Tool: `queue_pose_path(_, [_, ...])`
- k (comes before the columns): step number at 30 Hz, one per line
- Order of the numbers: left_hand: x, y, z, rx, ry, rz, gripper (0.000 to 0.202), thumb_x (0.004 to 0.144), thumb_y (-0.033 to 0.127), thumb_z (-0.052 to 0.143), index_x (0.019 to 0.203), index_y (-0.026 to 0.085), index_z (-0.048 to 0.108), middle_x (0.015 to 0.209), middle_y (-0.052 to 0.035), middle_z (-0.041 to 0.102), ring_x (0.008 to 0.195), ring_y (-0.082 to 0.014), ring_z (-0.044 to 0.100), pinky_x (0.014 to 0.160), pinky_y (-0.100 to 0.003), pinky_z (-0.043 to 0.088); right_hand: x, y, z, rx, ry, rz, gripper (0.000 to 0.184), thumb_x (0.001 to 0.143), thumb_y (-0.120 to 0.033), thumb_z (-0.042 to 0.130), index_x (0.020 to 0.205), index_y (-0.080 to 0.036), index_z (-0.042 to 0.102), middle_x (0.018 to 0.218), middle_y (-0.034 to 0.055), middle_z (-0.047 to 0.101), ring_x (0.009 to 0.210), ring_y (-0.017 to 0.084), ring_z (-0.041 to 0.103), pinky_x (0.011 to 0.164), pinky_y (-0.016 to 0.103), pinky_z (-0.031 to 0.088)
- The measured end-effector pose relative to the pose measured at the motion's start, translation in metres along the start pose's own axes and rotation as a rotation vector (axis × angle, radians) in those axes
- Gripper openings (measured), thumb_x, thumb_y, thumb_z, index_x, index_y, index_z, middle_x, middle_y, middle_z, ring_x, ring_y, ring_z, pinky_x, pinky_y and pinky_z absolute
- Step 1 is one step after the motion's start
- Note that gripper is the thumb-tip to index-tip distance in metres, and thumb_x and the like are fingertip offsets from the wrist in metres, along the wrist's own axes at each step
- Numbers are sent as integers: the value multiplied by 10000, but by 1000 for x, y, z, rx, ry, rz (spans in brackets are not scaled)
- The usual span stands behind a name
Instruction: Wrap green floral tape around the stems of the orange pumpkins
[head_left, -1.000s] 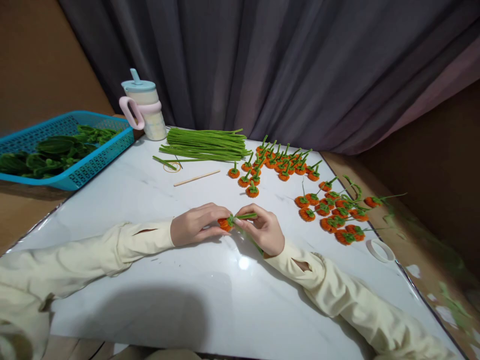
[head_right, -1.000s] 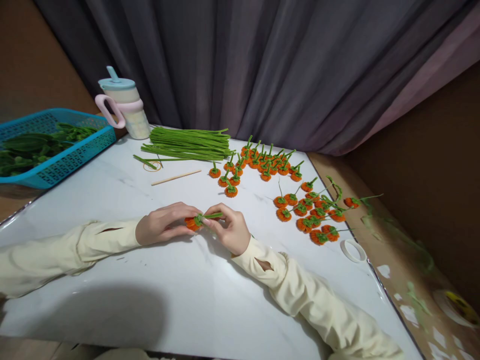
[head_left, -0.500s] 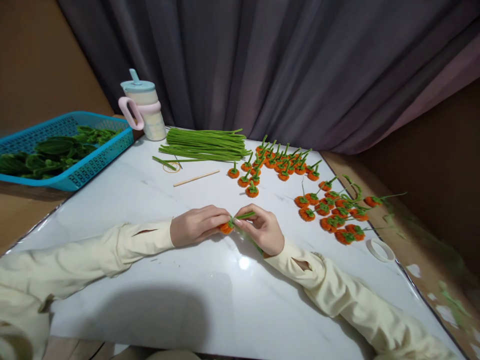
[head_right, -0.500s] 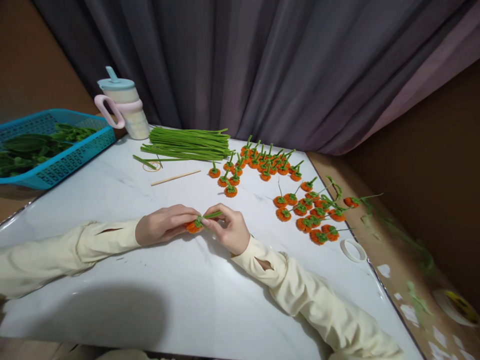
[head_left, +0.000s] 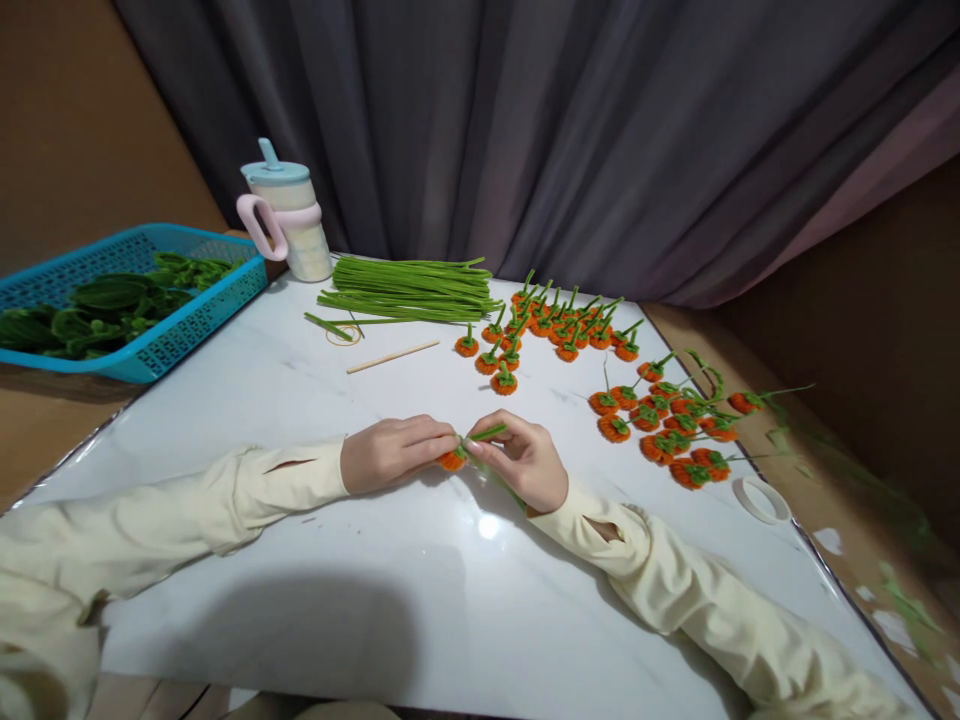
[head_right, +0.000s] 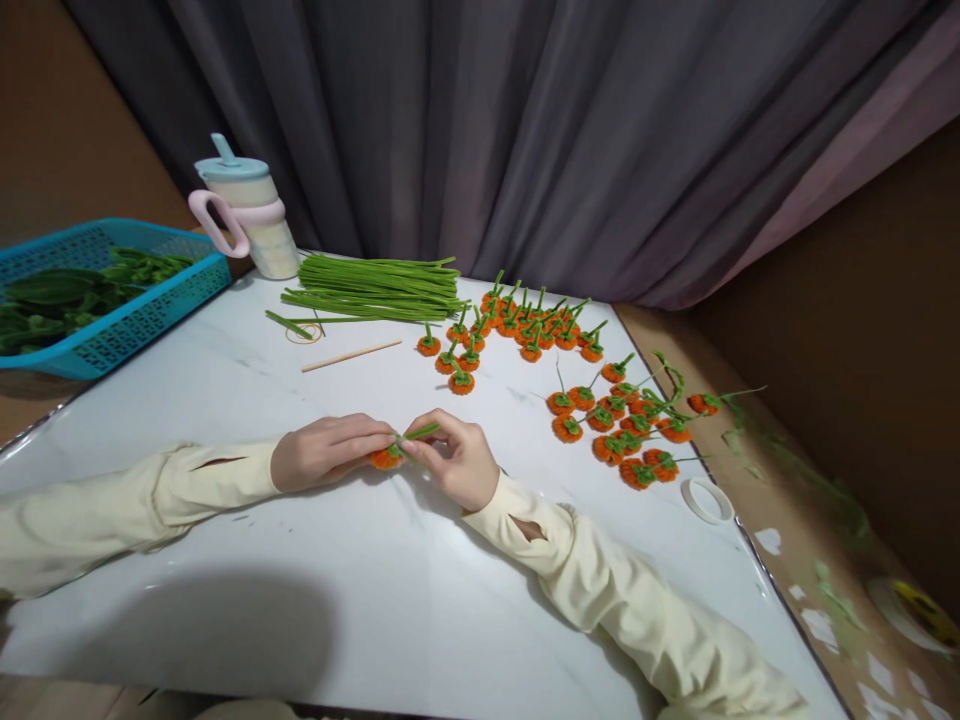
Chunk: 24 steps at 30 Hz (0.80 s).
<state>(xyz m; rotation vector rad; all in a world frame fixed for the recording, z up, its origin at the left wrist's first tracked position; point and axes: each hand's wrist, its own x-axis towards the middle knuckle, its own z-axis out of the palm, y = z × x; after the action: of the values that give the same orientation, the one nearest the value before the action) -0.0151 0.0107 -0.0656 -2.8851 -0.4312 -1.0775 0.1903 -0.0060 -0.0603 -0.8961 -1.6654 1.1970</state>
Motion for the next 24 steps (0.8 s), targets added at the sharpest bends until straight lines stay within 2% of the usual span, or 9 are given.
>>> queue_pose_path(5, [0, 1, -1, 1, 7, -4, 246, 937, 146, 339, 1133, 126, 485, 903, -126, 649, 786, -154, 602, 632, -236, 511, 0, -2, 0, 7, -25, -1, 194, 773, -358, 647, 784, -172, 592, 701, 31, 639, 642, 140, 591, 619, 268, 477])
queue_pose_path(13, [0, 2, 0, -14, 23, -5, 231, 934, 143, 346, 1106, 129, 499, 888, -119, 645, 763, -147, 594, 633, -228, 506, -1, -3, -2, 72, -104, -18, 261, 768, -368, 658, 920, -181, 556, 746, 34, 613, 667, 143, 573, 655, 290, 483])
queue_pose_path(24, [0, 1, -2, -20, 23, 37, 239, 941, 139, 321, 1095, 118, 503, 882, -126, 648, 755, -146, 590, 626, -227, 505, 2, -4, -2, 186, -121, 108, 291, 668, -370, 748, 793, -165, 585, 673, 22, 648, 617, 145, 622, 610, 278, 507])
